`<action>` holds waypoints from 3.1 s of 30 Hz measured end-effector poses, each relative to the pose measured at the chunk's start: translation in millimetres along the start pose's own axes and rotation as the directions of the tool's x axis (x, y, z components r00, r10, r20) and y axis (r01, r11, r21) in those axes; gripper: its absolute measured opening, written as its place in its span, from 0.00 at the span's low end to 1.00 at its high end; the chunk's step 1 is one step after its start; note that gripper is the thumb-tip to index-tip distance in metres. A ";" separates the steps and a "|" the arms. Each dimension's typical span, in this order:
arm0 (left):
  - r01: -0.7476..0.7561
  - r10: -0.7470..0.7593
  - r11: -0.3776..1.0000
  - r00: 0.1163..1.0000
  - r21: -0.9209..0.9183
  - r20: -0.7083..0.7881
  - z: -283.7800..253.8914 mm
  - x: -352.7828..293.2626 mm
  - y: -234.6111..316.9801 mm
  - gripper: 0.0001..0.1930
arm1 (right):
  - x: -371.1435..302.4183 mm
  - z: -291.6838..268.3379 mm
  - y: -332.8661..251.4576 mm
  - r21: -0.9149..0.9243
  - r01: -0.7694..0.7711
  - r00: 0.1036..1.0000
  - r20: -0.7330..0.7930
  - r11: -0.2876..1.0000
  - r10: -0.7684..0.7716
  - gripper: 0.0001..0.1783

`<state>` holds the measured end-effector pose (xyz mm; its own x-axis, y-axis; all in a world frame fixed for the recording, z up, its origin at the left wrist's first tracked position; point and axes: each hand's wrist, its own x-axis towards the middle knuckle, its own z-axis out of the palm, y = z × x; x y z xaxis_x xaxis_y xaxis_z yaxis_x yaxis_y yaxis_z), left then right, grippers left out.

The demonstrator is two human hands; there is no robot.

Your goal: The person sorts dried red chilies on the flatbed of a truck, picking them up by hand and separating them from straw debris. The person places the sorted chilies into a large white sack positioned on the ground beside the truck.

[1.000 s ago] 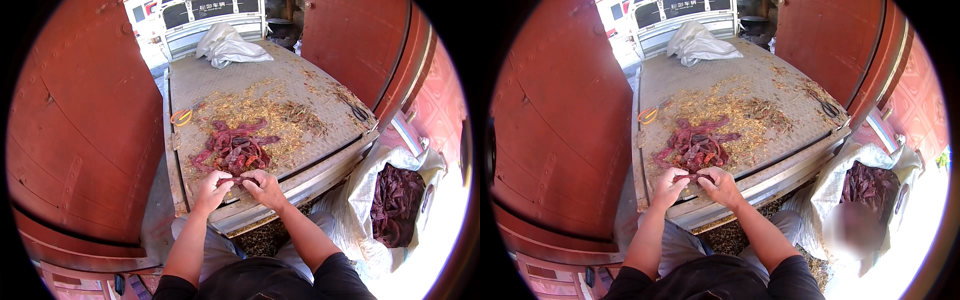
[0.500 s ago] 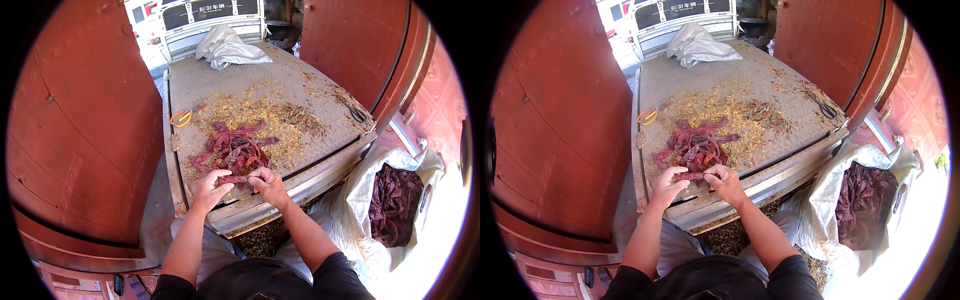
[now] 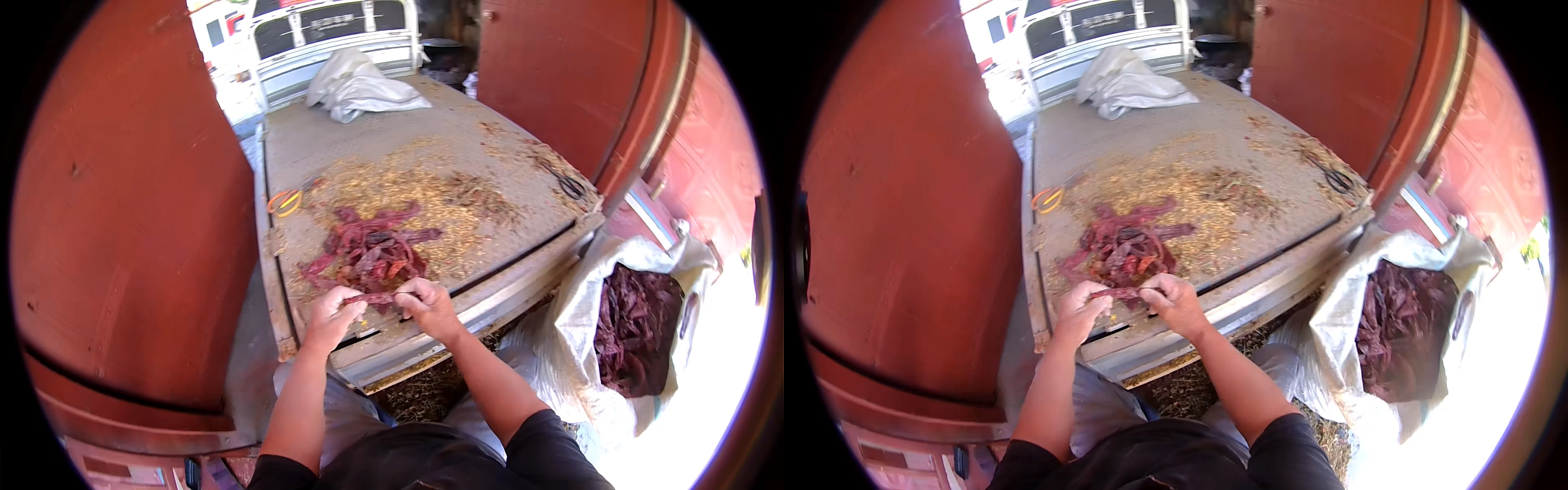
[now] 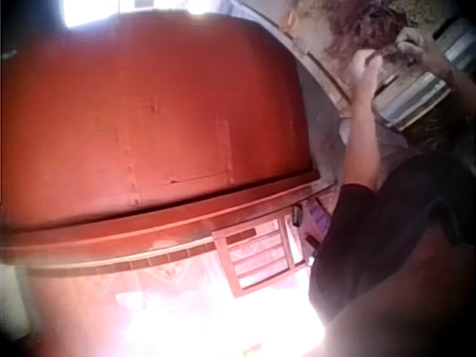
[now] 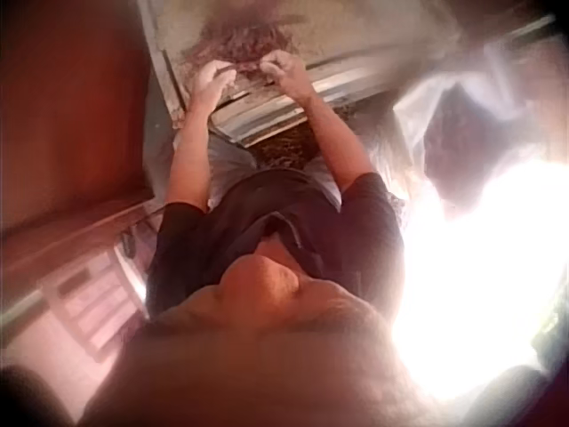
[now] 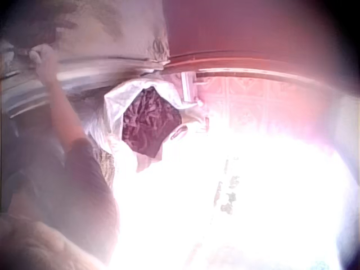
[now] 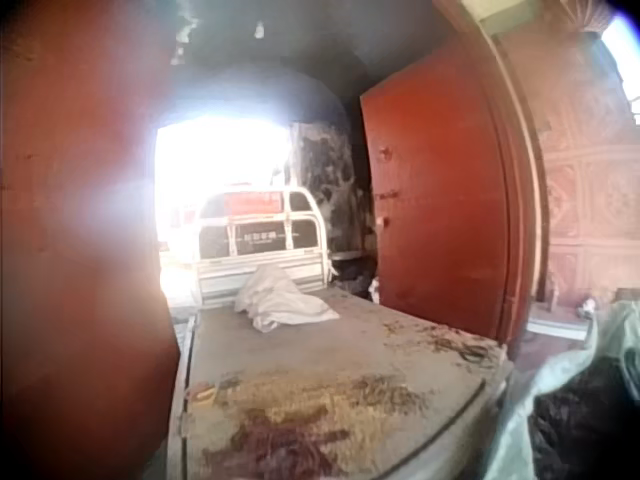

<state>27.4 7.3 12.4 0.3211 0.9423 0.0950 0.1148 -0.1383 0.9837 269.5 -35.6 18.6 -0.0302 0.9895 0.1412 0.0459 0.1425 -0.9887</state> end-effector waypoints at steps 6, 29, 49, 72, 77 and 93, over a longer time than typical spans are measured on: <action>-0.091 0.079 0.972 0.995 -0.218 -0.064 -13.1 4.4 -16.1 0.20 | 13.2 16.8 6.2 0.208 0.052 0.999 -0.001 0.977 -0.052 0.08; -0.015 -0.002 0.992 0.990 -0.122 -0.141 -16.6 17.1 -26.9 0.11 | -76.0 -90.5 -49.2 0.781 0.184 0.892 -0.388 0.597 0.232 0.19; -0.045 0.030 0.992 0.991 -0.114 -0.128 -22.7 14.8 -30.6 0.15 | -30.0 -11.6 1.4 -0.162 -0.013 0.975 -0.220 0.987 -0.024 0.18; -0.063 0.067 0.998 0.984 0.031 -0.164 5.2 7.5 -10.2 0.12 | 21.2 -2.9 -18.5 -0.848 0.071 0.965 -0.074 0.525 -0.250 0.21; -0.066 0.073 0.997 0.983 0.048 -0.169 4.8 4.3 -1.2 0.12 | 42.6 -5.6 -13.3 -0.712 0.084 0.914 -0.224 0.697 -0.339 0.15; -0.163 0.147 0.985 0.967 -0.062 -0.209 2.7 8.2 -16.2 0.22 | 22.4 -13.3 -24.1 0.082 -0.014 0.986 -0.166 0.997 0.027 0.14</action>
<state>30.7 16.4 -3.1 0.1309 0.9544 0.2684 0.0028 -0.2711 0.9626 281.1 -16.6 46.2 0.1375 0.9832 0.1204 -0.0360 0.1264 -0.9913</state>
